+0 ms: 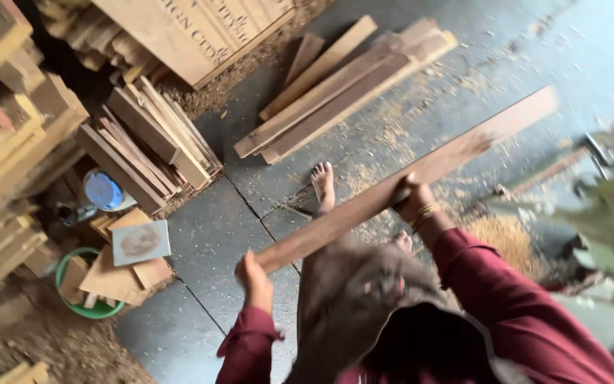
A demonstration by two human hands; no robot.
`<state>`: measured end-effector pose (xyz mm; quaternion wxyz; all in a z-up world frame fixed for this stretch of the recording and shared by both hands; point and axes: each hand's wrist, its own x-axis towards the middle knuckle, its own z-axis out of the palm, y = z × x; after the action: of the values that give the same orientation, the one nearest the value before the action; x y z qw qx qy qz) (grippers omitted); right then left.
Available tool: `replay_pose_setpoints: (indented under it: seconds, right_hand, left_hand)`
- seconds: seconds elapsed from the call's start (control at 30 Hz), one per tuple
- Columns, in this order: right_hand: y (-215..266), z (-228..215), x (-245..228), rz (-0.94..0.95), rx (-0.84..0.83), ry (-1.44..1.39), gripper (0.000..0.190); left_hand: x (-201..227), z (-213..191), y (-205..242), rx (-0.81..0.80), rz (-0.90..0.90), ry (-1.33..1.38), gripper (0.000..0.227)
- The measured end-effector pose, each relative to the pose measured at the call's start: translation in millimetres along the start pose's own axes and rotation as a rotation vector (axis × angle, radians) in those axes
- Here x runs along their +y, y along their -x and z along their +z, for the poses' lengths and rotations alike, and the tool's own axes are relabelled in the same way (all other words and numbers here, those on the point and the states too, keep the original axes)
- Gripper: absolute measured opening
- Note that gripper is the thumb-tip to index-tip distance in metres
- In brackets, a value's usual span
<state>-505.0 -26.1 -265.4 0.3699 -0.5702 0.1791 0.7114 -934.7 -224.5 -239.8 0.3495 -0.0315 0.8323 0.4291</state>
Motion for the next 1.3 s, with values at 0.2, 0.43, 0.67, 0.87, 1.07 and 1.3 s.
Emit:
replay_pose_setpoints:
  seconds: [0.2, 0.43, 0.67, 0.87, 1.07, 1.3]
  right_hand:
    - [-234.7, 25.7, 73.5, 0.118, 0.186, 0.116, 0.053]
    - [-302.0, 115.1, 55.1, 0.219, 0.195, 0.367, 0.060]
    - [-197.4, 102.7, 11.8, 0.231, 0.113, 1.146, 0.048]
    - [-134.0, -100.2, 18.6, 0.049, -0.020, 2.190, 0.025]
    - [-57.9, -143.1, 33.4, 0.109, 0.190, 1.539, 0.028]
    - [-65.4, -90.0, 12.1, -0.318, -0.114, 1.212, 0.040]
  left_hand:
    - [-17.7, 18.8, -75.9, 0.264, -0.145, -0.179, 0.037]
    - [-93.4, 80.6, -183.1, 0.285, -0.387, 0.159, 0.044]
    - [-113.2, 148.1, -298.1, 0.017, -0.125, -0.155, 0.059]
    - [-38.7, 170.9, -275.6, -0.200, 0.445, -0.841, 0.035]
    - [-5.0, 171.0, -182.5, -0.396, 0.582, -0.973, 0.024]
    - [161.3, 206.6, -8.7, -0.489, 0.917, -0.867, 0.023]
